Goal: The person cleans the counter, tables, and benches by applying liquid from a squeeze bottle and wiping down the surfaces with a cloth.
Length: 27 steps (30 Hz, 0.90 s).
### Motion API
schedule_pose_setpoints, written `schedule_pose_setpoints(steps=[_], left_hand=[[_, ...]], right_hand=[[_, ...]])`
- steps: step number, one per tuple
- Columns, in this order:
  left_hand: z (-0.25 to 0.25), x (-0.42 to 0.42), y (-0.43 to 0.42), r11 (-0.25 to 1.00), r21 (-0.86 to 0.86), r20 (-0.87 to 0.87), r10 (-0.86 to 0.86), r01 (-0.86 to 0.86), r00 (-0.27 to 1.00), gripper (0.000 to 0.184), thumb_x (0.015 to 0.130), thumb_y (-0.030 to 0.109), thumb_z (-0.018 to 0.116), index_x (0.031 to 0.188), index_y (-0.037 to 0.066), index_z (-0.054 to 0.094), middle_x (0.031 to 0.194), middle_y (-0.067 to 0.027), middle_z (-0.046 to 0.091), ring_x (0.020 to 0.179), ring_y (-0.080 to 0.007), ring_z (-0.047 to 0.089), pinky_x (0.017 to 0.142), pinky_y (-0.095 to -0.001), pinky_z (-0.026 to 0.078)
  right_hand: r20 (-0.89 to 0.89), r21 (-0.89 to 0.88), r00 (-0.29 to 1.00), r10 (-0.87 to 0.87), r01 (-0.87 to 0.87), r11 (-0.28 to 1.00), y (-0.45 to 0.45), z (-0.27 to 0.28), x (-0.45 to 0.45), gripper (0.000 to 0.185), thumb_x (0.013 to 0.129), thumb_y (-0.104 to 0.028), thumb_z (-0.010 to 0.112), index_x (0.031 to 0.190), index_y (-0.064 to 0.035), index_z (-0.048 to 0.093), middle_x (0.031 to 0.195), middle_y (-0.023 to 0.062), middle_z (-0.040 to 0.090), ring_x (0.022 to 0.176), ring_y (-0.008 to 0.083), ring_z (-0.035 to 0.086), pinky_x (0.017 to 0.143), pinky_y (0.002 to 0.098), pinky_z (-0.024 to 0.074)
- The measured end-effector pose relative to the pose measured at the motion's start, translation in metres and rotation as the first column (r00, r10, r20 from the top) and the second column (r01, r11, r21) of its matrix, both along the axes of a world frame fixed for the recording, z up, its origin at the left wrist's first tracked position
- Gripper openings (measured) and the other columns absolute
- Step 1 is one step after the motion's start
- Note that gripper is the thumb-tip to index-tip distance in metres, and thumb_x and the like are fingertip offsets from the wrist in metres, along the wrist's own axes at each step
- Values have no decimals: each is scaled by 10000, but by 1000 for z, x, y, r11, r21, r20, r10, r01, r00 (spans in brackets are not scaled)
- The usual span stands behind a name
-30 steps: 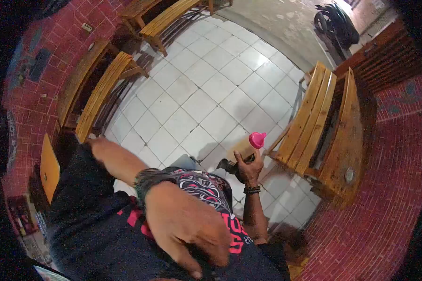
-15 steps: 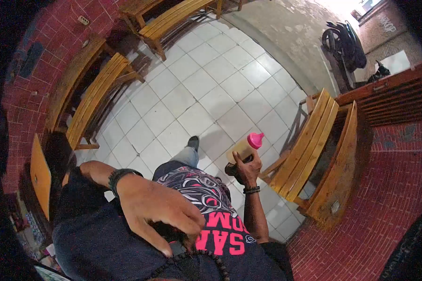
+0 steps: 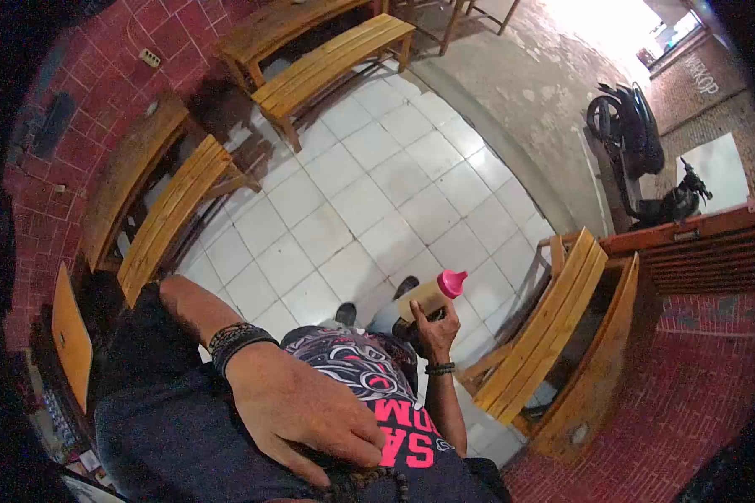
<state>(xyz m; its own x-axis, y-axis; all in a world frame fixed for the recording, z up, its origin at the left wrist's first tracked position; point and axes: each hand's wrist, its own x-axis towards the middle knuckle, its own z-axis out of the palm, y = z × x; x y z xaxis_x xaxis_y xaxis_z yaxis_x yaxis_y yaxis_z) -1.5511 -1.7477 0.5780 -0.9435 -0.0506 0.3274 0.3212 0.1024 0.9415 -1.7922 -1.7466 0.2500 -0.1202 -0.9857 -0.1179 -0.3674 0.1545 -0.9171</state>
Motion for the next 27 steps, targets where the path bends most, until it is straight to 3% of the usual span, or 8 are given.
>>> schedule_pose_setpoints(steps=[9,12,15,17,18,23,25,27], left_hand=[[18,-40,-168,999,7,150,-35,35,988,304,965,204,636,1036,-65,515,981,-282,580,978,-495,600,843,-527,492],[11,-62,-201,983,174,12,59,-60,998,303,1018,216,621,905,-53,537,824,-235,571,814,-419,616,723,-476,480],[-3,-75,-233,971,-95,503,-144,219,853,460,1039,455,663,1186,20,631,1058,-232,642,884,-324,642,776,-517,507],[-7,-78,-254,930,321,149,137,-179,979,422,1067,294,633,852,-67,587,683,-159,496,632,-217,488,624,-402,411],[-12,-79,-263,906,343,137,212,-247,968,486,1082,288,617,763,-72,541,580,-148,401,561,-187,390,580,-398,376],[-49,-29,-312,872,350,162,305,-344,938,518,1074,301,647,721,-46,495,589,-97,397,585,-112,394,562,-379,348],[-72,9,-317,827,353,328,328,-437,886,535,1083,313,644,692,-15,482,585,-43,406,589,-93,399,559,-367,336],[-87,49,-324,814,361,401,305,-455,864,503,1074,247,651,680,-13,475,623,-80,421,601,-206,423,622,-409,351]], right_hand=[[76,-18,993,89,-88,996,-194,3,-15,477,836,-277,905,1179,-4,717,1042,114,781,935,223,746,854,363,585],[63,-50,984,166,-163,985,-259,12,-24,497,834,-297,907,1188,-5,717,1052,110,781,953,222,740,870,362,579],[53,-55,972,230,-227,972,-311,19,-21,504,830,-314,908,1178,-2,717,1055,111,780,970,219,738,886,366,573],[35,-123,953,301,-295,948,-345,12,-17,530,816,-321,918,1195,-24,698,1049,138,781,980,261,761,874,390,588],[62,-113,946,319,-311,944,-356,9,-15,542,818,-325,918,1207,-23,693,1061,136,780,980,259,761,877,391,589],[93,-122,912,400,-388,913,-416,6,24,559,803,-330,930,1198,-14,690,1053,134,782,968,250,765,874,389,595],[139,-150,905,402,-382,912,-437,9,49,567,797,-331,934,1195,-11,688,1043,136,783,963,244,765,871,387,599],[168,-197,883,438,-405,893,-461,16,72,570,798,-318,933,1202,-3,683,1033,143,784,965,229,765,859,375,606]])
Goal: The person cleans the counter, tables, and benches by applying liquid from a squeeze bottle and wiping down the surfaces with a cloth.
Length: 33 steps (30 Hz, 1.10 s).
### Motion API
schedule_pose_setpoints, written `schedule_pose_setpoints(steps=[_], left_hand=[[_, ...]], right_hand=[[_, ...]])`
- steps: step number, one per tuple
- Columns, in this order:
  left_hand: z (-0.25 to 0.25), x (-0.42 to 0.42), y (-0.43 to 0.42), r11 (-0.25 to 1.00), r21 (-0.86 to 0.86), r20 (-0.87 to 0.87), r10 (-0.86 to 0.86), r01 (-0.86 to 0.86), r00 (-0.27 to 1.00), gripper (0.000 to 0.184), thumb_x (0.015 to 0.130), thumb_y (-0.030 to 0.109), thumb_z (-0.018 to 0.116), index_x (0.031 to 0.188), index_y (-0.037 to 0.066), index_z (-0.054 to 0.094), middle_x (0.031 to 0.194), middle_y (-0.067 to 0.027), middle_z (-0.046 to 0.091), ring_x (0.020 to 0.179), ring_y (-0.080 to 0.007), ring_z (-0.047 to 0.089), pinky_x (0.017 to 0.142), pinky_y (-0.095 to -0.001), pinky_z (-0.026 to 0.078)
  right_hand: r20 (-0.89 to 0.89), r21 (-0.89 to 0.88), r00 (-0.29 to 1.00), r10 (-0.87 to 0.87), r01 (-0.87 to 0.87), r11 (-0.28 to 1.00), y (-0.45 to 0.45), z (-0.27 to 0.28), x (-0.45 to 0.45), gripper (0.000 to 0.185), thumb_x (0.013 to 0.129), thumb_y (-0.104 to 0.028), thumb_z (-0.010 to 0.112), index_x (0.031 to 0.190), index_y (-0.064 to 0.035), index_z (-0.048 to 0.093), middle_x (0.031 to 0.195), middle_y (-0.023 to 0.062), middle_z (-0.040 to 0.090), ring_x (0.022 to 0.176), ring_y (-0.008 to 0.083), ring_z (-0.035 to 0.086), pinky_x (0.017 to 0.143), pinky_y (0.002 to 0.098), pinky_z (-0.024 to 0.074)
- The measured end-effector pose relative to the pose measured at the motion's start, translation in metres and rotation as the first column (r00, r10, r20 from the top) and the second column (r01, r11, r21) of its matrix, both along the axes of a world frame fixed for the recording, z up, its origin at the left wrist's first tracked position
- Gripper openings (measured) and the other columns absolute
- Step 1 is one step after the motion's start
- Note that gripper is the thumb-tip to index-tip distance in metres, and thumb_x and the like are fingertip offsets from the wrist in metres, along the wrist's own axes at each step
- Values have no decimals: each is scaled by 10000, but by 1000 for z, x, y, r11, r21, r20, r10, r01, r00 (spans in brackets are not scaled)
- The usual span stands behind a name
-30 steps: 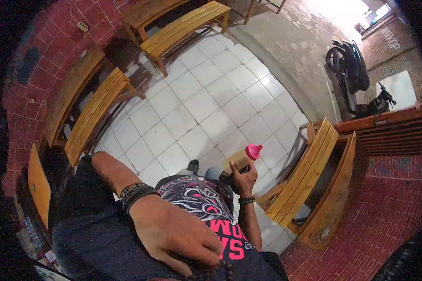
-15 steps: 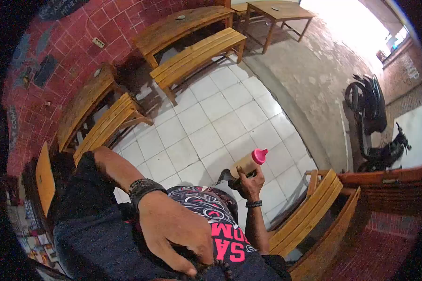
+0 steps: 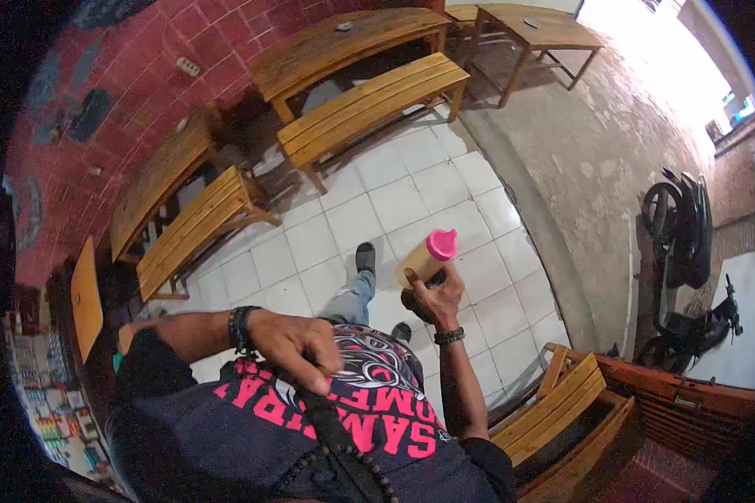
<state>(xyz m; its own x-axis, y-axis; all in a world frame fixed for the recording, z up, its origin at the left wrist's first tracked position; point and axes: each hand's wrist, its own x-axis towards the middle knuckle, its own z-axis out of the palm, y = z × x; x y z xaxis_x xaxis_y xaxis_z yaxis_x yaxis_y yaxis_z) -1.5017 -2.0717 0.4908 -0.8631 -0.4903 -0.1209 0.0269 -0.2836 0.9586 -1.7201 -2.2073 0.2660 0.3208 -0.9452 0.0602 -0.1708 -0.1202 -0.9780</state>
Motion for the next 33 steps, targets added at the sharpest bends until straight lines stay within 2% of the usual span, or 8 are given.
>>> schedule_pose_setpoints(steps=[6,10,14,19,20,22,25,33], left_hand=[[-34,87,-63,996,0,2,86,-86,996,456,1028,307,706,705,22,558,684,-68,519,716,-223,521,757,-431,397],[-17,147,-136,952,-160,140,284,-261,948,469,939,397,818,1177,14,687,1076,-88,701,1059,-218,661,966,-367,512],[-37,200,-209,554,-630,190,790,-545,583,860,782,468,939,1414,24,561,1252,-116,673,1168,-236,648,1028,-382,509],[-80,237,-276,316,-732,64,914,-604,400,1120,714,413,986,1569,44,364,1573,-196,489,1414,-325,533,1125,-443,478],[-91,242,-289,93,-851,-141,908,-517,395,1076,727,370,984,1552,34,380,1506,-214,538,1350,-351,576,1093,-455,492],[-101,255,-302,163,-767,-72,940,-621,335,865,782,283,948,1449,28,459,1341,-202,623,1209,-378,650,1014,-454,530],[-103,281,-325,17,-854,-115,968,-520,222,714,804,252,936,1355,29,540,1171,-178,680,1050,-368,705,890,-437,568],[-157,374,-418,-26,-635,55,995,-772,-78,568,825,249,930,1261,31,638,1154,-133,732,1061,-285,718,935,-406,556]], right_hand=[[37,9,998,42,-42,999,-82,39,79,575,794,-244,932,1236,16,674,1070,139,783,985,221,767,882,357,613],[108,-95,992,65,-55,994,-138,67,143,575,789,-244,935,1232,12,674,1077,125,771,993,190,753,871,338,611],[47,-226,987,154,-139,964,-188,84,204,574,791,-227,938,1231,15,661,1050,106,763,926,172,738,817,328,600],[34,-328,971,235,-211,921,-223,102,273,605,757,-245,949,1236,-14,660,1057,127,740,940,237,737,819,353,590],[-12,-412,966,257,-239,879,-230,103,283,635,749,-260,949,1258,-20,655,1076,144,735,957,279,740,832,369,590],[-128,-359,959,255,-284,889,-248,93,301,720,728,-308,942,1319,-35,634,1117,167,718,991,366,726,856,411,589],[-117,-307,916,383,-400,864,-284,94,327,751,737,-313,911,1370,-38,614,1230,202,677,1083,409,690,928,458,577],[-315,-265,922,226,-314,912,-417,17,374,568,749,-173,784,1256,53,664,1247,304,641,1115,485,644,964,496,562]])
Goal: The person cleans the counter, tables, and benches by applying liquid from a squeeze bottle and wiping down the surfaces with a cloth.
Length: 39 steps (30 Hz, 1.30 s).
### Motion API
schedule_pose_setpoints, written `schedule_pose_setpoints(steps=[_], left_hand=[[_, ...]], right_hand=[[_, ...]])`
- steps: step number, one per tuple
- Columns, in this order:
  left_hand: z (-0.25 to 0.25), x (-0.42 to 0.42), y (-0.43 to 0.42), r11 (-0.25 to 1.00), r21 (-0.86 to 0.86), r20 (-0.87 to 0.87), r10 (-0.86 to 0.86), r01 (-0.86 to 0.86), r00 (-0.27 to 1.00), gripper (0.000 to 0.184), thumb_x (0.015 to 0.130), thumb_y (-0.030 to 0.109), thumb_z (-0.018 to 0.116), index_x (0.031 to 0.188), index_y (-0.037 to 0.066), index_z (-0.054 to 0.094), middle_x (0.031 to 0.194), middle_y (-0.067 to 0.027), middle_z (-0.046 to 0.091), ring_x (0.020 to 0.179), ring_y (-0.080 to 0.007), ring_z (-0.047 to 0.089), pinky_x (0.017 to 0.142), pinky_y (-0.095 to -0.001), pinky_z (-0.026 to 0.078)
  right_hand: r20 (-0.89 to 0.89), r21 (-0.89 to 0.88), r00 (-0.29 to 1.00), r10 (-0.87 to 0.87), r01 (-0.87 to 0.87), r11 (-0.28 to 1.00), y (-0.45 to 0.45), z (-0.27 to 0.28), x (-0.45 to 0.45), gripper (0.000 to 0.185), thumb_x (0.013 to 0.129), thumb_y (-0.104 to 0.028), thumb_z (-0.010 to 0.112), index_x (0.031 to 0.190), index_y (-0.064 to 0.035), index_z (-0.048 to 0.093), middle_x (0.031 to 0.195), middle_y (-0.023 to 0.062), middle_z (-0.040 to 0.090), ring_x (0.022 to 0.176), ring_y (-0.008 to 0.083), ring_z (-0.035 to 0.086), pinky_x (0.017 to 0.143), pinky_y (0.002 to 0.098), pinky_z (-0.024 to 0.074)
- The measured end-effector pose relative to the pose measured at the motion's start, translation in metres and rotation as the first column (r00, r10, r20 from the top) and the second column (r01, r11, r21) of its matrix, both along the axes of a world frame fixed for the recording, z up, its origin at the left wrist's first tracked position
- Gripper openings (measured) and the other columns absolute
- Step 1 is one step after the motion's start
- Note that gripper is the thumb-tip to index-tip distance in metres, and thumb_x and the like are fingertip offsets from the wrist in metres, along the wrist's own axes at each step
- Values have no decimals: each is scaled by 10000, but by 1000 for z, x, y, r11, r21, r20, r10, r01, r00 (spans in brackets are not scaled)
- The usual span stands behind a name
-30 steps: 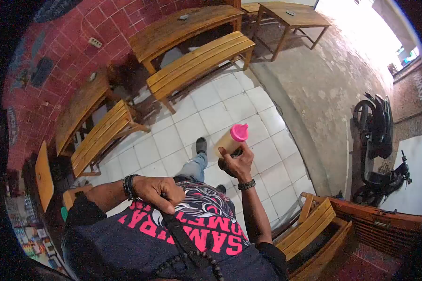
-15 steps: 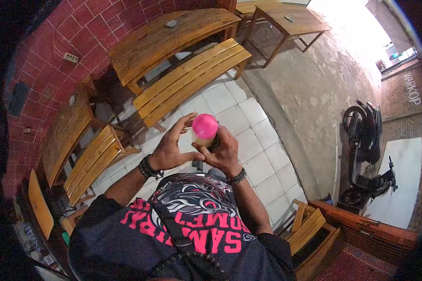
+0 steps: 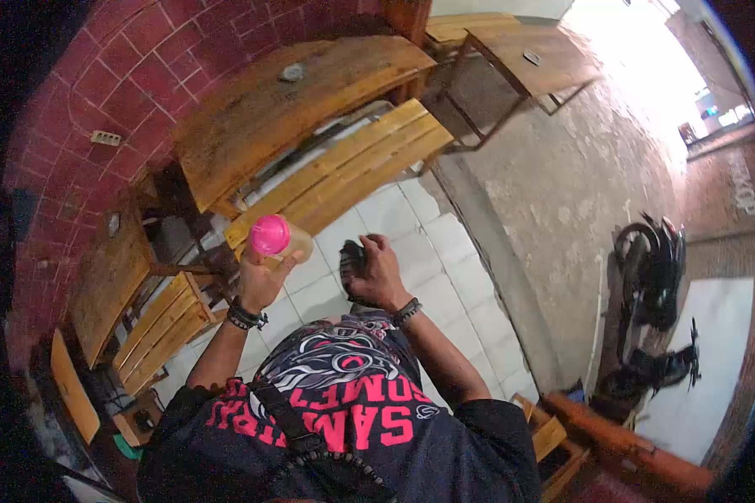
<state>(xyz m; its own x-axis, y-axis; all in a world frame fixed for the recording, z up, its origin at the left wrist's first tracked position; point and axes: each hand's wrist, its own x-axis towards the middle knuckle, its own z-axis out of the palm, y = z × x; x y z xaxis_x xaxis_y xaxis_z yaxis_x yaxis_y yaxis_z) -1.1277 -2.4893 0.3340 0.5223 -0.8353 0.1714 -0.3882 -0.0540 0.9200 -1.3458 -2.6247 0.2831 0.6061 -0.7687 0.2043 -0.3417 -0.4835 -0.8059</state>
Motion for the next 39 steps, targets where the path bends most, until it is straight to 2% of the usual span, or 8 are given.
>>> schedule_pose_setpoints(steps=[5,7,15,17,26,31,32,39], left_hand=[[28,43,-53,941,279,-24,207,-193,978,340,888,199,861,1155,34,730,1107,-102,767,1085,-236,713,963,-391,550],[15,53,-74,948,164,-166,299,-273,940,371,918,222,837,1186,-7,722,1117,-102,763,1104,-227,705,995,-385,539],[-42,106,-87,874,227,-54,451,-429,891,479,962,294,812,1264,-35,637,1231,-137,701,1067,-257,668,939,-413,518],[-45,110,-90,861,190,-71,491,-472,868,487,964,300,811,1275,-30,634,1232,-138,704,1057,-258,677,920,-415,527],[-88,189,-129,874,297,-42,415,-386,909,435,956,281,818,1218,-19,642,1133,-115,695,1035,-235,651,906,-384,519],[-55,193,-167,918,241,-101,348,-317,932,406,992,314,778,1158,-18,613,1146,-113,669,1048,-235,625,952,-401,487],[-65,208,-165,892,352,-113,342,-284,933,464,975,255,798,1313,-7,617,1293,-144,668,1187,-252,627,1028,-415,485],[-92,220,-191,870,305,-130,442,-388,888,592,997,233,775,1468,14,492,1459,-134,537,1322,-249,502,1106,-412,406]], right_hand=[[-53,252,977,207,-187,949,-104,-37,20,238,904,-198,698,1066,-34,756,875,213,735,863,432,703,803,477,573],[135,324,989,65,-106,940,-132,-48,28,231,934,-252,721,1025,-43,752,921,249,726,904,439,729,760,478,572],[51,269,994,101,-111,957,-221,-73,69,254,927,-249,686,954,0,729,790,267,707,719,424,730,639,493,555],[-175,181,976,129,-97,979,-226,-70,86,299,928,-291,708,950,7,725,784,255,713,739,405,742,642,490,554],[-372,322,922,105,22,946,-253,-76,142,488,967,-537,638,989,-61,743,853,265,723,812,473,713,684,543,560],[-404,321,911,84,55,946,-287,-80,155,440,991,-476,639,957,-48,735,814,281,702,772,478,702,664,564,541],[-348,288,933,89,16,958,-297,-94,155,417,997,-449,640,952,-45,730,807,284,698,762,480,699,658,569,536],[-475,211,838,267,-187,960,-414,-262,197,278,892,-176,643,1143,-59,658,764,224,719,723,404,733,617,536,559]])
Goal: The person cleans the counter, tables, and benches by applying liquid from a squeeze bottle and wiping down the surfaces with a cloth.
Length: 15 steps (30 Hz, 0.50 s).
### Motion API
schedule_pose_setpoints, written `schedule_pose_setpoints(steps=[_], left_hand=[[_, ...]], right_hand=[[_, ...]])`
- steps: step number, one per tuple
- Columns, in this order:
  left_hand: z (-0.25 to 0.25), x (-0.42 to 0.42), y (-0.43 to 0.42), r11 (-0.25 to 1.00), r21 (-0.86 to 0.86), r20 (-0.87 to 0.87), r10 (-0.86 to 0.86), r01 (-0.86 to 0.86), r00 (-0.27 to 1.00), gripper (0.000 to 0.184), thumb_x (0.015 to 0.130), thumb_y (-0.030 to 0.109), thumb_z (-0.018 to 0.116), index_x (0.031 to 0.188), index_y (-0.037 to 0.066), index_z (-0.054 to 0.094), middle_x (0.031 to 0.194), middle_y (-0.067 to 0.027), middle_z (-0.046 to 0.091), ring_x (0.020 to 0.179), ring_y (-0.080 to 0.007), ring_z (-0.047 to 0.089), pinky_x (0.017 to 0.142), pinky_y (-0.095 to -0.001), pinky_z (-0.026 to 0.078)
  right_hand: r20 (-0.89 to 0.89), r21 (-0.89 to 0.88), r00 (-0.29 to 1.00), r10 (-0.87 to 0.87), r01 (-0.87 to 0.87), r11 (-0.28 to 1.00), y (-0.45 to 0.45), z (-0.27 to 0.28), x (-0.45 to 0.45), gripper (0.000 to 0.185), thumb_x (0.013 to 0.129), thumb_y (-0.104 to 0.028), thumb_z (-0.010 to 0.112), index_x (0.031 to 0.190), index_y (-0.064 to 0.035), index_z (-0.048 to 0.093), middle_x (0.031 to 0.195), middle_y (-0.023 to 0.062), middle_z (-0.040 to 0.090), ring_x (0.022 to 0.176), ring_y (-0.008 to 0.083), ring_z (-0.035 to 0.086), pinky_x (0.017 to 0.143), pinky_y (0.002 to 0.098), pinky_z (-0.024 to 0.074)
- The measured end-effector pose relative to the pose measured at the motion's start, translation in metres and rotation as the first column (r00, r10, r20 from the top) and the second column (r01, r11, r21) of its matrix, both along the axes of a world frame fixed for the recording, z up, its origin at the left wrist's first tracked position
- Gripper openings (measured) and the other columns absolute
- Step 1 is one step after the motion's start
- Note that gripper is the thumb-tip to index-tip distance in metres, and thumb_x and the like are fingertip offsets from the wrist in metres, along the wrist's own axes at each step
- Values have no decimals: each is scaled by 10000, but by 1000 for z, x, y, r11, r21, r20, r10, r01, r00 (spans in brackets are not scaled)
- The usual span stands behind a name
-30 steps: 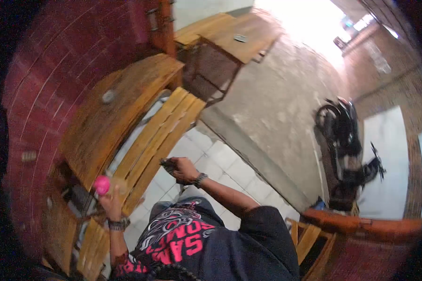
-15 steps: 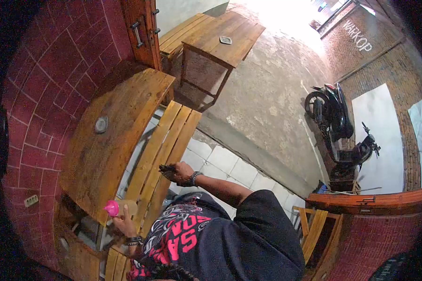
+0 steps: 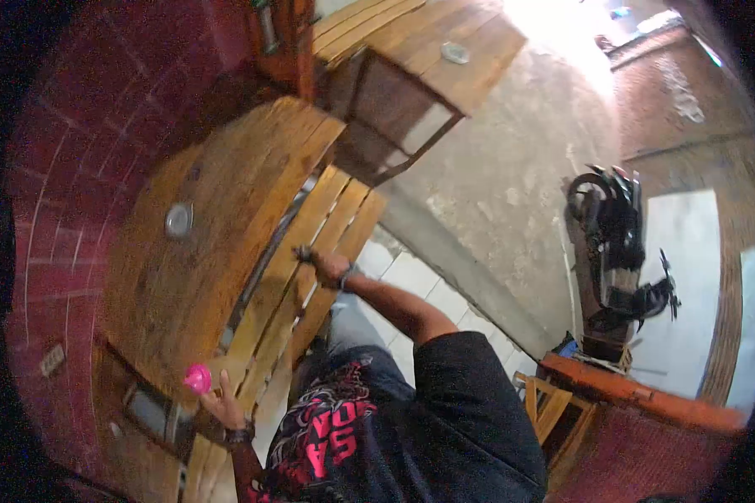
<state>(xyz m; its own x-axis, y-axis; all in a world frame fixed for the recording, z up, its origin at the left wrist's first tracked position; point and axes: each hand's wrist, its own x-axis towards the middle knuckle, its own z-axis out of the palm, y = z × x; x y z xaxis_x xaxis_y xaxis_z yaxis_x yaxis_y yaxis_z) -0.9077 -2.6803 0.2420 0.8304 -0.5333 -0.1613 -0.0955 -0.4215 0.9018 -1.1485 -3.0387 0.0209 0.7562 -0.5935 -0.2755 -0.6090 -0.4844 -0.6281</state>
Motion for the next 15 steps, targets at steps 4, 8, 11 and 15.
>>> schedule_pose_setpoints(steps=[4,8,11,15], left_hand=[[1,-10,-28,960,241,77,129,-144,989,559,985,223,789,1403,-24,512,1400,-117,558,1282,-214,511,1093,-398,408],[-29,-25,-34,927,272,180,216,-259,960,826,948,194,813,1575,-13,317,1560,-187,446,1409,-301,456,1199,-458,338],[-28,-42,-52,967,131,-34,223,-217,974,932,947,160,801,1657,24,213,1641,-207,374,1478,-350,414,1251,-497,300],[-2,-66,-105,950,260,-55,196,-175,979,777,964,80,766,1591,17,312,1550,-171,464,1406,-294,470,1198,-466,373]], right_hand=[[-216,15,976,-8,12,1000,-73,-17,66,260,846,-134,648,1091,-49,663,913,219,755,817,423,742,667,522,584],[-71,-175,996,60,-72,982,-131,-144,111,372,910,-217,598,1260,-107,665,1212,180,732,1099,390,687,928,501,544],[7,-218,990,142,-137,966,-145,-204,131,490,991,-371,550,1415,-135,612,1440,113,649,1315,348,590,1081,515,465],[-6,93,992,129,-128,987,-161,-239,142,579,1048,-490,482,1499,-137,561,1539,70,585,1401,332,527,1120,547,421]])
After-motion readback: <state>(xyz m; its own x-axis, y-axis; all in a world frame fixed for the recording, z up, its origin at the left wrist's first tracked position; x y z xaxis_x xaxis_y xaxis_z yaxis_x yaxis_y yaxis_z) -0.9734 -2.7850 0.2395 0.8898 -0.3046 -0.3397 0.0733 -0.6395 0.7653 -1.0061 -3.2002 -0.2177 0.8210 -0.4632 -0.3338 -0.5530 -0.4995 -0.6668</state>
